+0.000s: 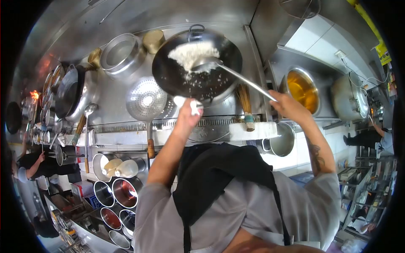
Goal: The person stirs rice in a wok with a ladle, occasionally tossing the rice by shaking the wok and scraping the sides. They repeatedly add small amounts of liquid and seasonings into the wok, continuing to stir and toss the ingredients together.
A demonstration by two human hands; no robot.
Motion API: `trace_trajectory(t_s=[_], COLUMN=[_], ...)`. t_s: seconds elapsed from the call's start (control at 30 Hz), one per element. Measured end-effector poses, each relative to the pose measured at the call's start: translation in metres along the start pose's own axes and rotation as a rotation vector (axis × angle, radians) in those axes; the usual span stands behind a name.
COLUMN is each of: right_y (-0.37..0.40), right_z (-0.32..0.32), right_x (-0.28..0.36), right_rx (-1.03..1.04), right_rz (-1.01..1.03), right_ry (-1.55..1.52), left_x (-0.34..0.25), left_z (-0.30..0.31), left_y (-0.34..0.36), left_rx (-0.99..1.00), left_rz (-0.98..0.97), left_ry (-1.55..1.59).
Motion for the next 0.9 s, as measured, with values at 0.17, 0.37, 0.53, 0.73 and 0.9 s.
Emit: trace_trajectory(t_s=[0.17,0.37,0.53,0.73,0.9], right_y=[-0.026,-0.125,-0.125,-0.08,-0.12], right_z=[-0.001,-0.166,-0.132,-0.075,-0.114], right_x=[-0.026,-0.053,-0.002,0.044,0.022], right_rx=[0.017,-0.215,0.008,0.032,0.001], right_rz=[-0.327,-0.403,-0.346,-0.127,-0.178], right_ry=[-0.111,-0.769,-0.92,-0.717,-0.562], left_x=[-0.026,-0.023,-0.024,-0.021,-0.02], left_z=[-0.007,-0.001,0.0,-0.002,-0.003], left_y=[-0.049,-0.055,-0.05,-0.05,-0.056], left_rx=[-0.014,-0.088,-0.087,-0.051,-0.065], left_rz=[-0.03,-0.022,-0.038,-0.037,-0.029], left_ry=[-0.083,-0.101,-0.093,-0.046,-0.05])
Point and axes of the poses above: each hand's wrist, its own y-axis away from the middle knuckle, its own z-axis out of the back of the hand, x = y × z, the point moved 8 cm from there along -y, towards the middle knuckle, and after that the axes turned 8 degrees about z, right-handed, at the moved point
